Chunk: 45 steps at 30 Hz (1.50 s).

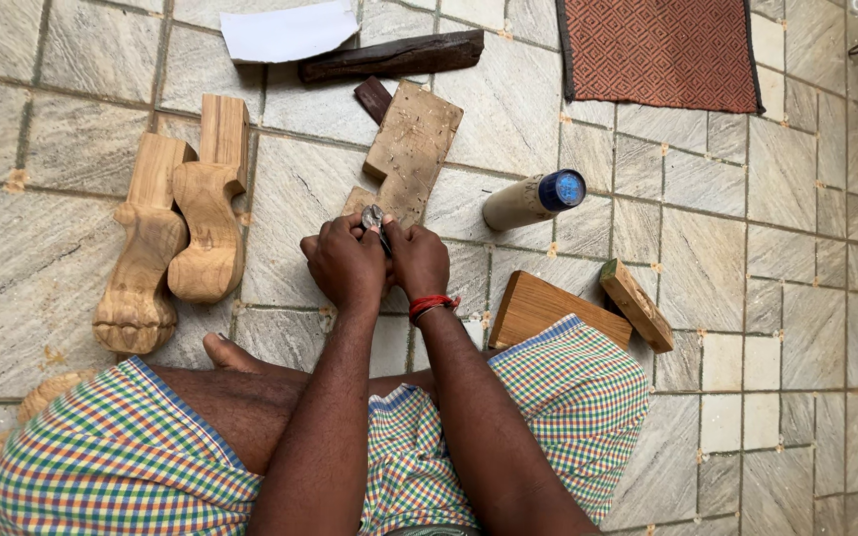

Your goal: The person sits on the floor and uses a wrench to scrape and shape a small rectangular piece of wood. They hold the wood steady with one hand while using the wrench with the other to remove material from the surface.

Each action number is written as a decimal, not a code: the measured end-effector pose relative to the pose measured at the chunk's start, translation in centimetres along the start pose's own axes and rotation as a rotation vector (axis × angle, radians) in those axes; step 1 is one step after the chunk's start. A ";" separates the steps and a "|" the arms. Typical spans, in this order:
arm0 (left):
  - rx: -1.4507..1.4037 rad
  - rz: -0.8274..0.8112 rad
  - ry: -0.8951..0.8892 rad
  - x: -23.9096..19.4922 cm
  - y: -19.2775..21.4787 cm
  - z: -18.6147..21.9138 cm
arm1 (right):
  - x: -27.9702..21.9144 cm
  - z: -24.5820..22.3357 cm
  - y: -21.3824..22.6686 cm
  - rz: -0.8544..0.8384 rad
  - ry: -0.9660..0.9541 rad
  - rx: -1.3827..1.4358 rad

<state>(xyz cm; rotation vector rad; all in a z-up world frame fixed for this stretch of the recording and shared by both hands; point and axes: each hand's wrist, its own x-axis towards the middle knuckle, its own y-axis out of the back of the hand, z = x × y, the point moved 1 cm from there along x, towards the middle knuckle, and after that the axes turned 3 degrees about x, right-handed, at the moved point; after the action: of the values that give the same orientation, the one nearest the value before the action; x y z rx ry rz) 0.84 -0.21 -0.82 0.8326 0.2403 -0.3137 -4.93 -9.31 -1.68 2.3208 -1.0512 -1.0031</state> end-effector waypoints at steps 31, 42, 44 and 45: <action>0.015 0.002 -0.013 0.2 0.0 0.1 | -0.5 -1.2 1.0 -0.136 -0.045 -0.039; 0.023 -0.028 -0.022 0.2 -1.4 -1.4 | -0.8 -0.2 0.8 -0.228 -0.113 0.043; -0.033 0.076 -0.024 -0.1 -1.6 -1.5 | -0.9 1.0 1.0 -0.328 -0.114 0.353; -0.062 0.133 -0.025 -0.2 -1.5 -1.6 | -1.0 1.6 1.1 -0.347 -0.124 0.363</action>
<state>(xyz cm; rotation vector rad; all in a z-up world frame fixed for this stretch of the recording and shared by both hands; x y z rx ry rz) -0.04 0.11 -2.81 0.7785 0.1696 -0.1912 -7.06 -9.37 -1.62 2.8412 -0.9594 -1.1761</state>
